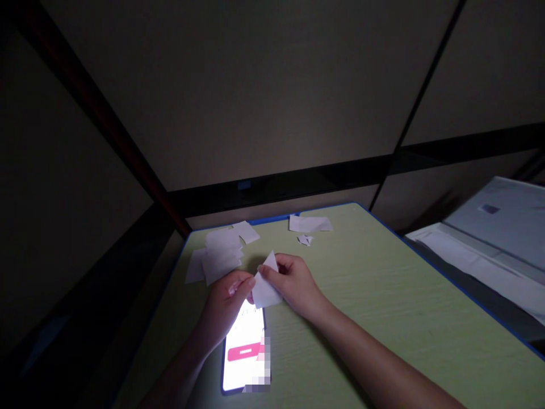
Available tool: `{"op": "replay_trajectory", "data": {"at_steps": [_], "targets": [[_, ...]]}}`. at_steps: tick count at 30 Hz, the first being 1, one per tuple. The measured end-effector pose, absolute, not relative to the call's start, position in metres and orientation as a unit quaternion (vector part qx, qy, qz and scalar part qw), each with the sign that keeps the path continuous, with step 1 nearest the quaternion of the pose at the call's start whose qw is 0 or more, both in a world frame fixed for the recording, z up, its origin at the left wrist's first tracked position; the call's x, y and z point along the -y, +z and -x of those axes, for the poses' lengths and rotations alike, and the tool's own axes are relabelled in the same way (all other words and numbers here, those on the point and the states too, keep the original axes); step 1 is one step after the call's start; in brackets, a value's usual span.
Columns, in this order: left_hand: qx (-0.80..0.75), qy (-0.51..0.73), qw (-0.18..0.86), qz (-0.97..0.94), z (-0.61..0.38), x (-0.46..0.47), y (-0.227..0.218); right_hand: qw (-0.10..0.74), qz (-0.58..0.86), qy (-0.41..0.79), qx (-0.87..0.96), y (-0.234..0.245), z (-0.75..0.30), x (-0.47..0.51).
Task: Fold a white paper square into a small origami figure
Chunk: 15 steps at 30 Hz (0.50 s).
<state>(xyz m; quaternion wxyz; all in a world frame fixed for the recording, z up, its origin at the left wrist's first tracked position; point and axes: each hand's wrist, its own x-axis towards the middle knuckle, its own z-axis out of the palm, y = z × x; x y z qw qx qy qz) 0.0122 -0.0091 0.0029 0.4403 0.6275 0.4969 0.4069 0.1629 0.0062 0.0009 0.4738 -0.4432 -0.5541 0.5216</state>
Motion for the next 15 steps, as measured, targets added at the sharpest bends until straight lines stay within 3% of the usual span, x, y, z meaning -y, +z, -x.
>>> {"op": "replay_trajectory", "data": {"at_steps": [7,15], "targets": [[-0.494,0.41,0.43,-0.634,-0.0104,0.0091,0.0024,0.431,0.421,0.551,0.577,0.0018,-0.1611,-0.0049],[-0.504,0.413,0.387,-0.653,-0.0114,0.0091,-0.0007,0.46,0.433,0.535,0.561,0.0041,-0.1576,-0.0016]]}}
